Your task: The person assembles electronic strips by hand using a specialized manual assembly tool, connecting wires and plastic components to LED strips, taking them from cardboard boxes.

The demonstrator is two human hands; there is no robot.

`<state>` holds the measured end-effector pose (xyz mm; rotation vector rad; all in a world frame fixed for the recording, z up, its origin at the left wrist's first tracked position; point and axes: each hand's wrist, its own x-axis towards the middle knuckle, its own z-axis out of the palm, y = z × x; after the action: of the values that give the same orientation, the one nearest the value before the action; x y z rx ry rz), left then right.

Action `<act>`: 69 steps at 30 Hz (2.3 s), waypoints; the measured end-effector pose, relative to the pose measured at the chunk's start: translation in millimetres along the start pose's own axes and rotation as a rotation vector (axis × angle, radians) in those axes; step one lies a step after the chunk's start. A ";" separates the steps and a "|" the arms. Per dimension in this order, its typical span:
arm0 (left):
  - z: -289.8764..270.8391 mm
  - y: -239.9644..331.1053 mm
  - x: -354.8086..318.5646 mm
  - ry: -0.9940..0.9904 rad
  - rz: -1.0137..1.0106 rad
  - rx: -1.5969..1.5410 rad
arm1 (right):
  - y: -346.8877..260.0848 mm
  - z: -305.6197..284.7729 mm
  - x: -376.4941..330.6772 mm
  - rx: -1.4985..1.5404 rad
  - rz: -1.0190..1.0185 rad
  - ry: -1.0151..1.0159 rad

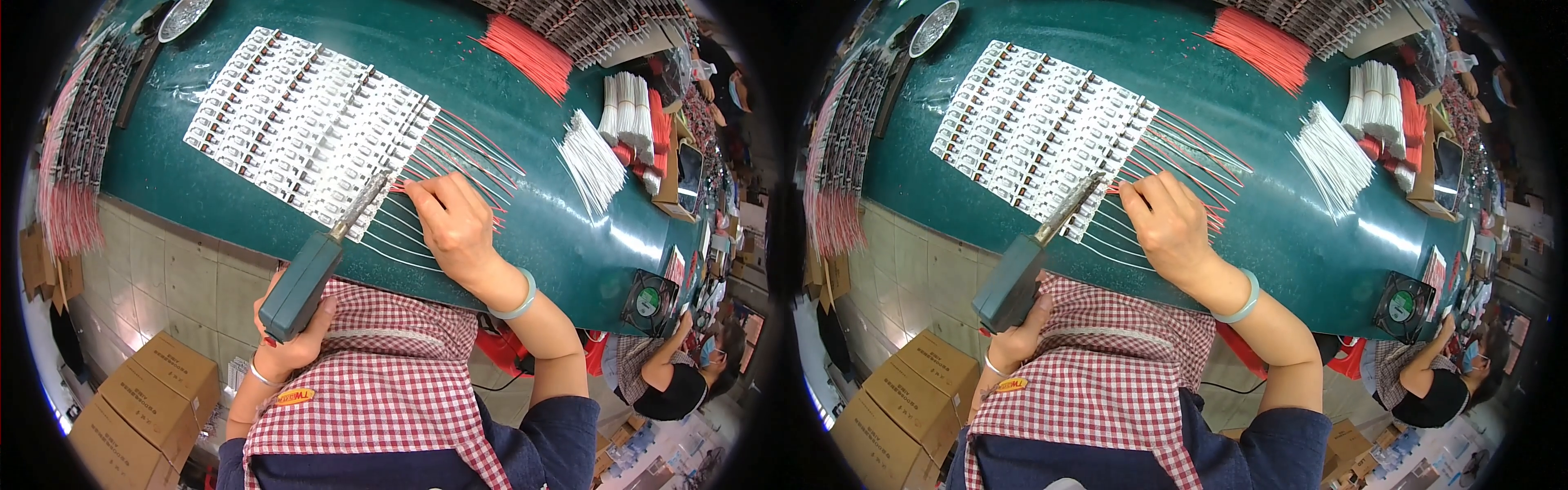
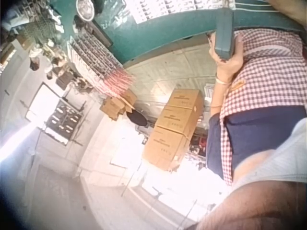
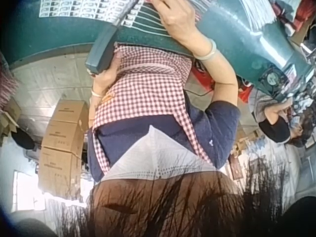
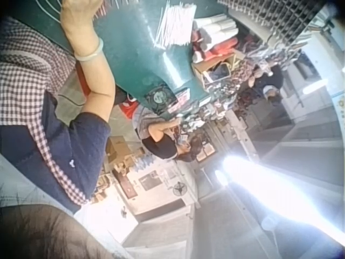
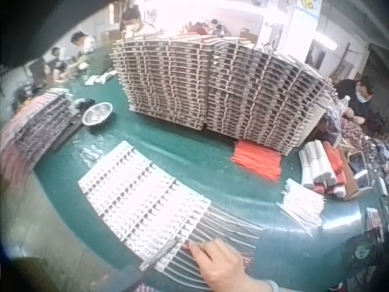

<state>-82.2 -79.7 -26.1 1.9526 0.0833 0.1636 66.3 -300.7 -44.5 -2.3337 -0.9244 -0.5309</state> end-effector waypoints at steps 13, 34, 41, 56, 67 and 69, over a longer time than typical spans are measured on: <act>-3.1 -1.5 -2.3 0.022 0.040 0.015 | -9.8 -1.1 -7.6 0.030 0.006 0.009; -9.5 5.4 -2.3 -0.099 0.033 0.064 | -11.8 1.4 -7.5 -0.010 -0.002 -0.002; -8.5 -2.2 -8.7 -0.062 0.072 0.062 | -12.9 1.2 -7.2 -0.015 -0.001 -0.007; -14.1 -8.3 -21.8 -0.021 0.035 0.033 | -23.4 0.6 -10.8 0.011 0.005 0.029; -18.2 5.4 -13.7 -0.122 0.040 0.107 | -24.0 2.1 -12.1 -0.006 0.003 0.006; -17.9 4.3 -13.3 -0.132 0.071 0.140 | -24.6 1.9 -11.4 -0.008 0.002 0.007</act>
<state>-98.3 -66.7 -16.5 2.1016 -0.0635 0.0763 41.2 -290.3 -43.3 -2.3385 -0.9184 -0.5429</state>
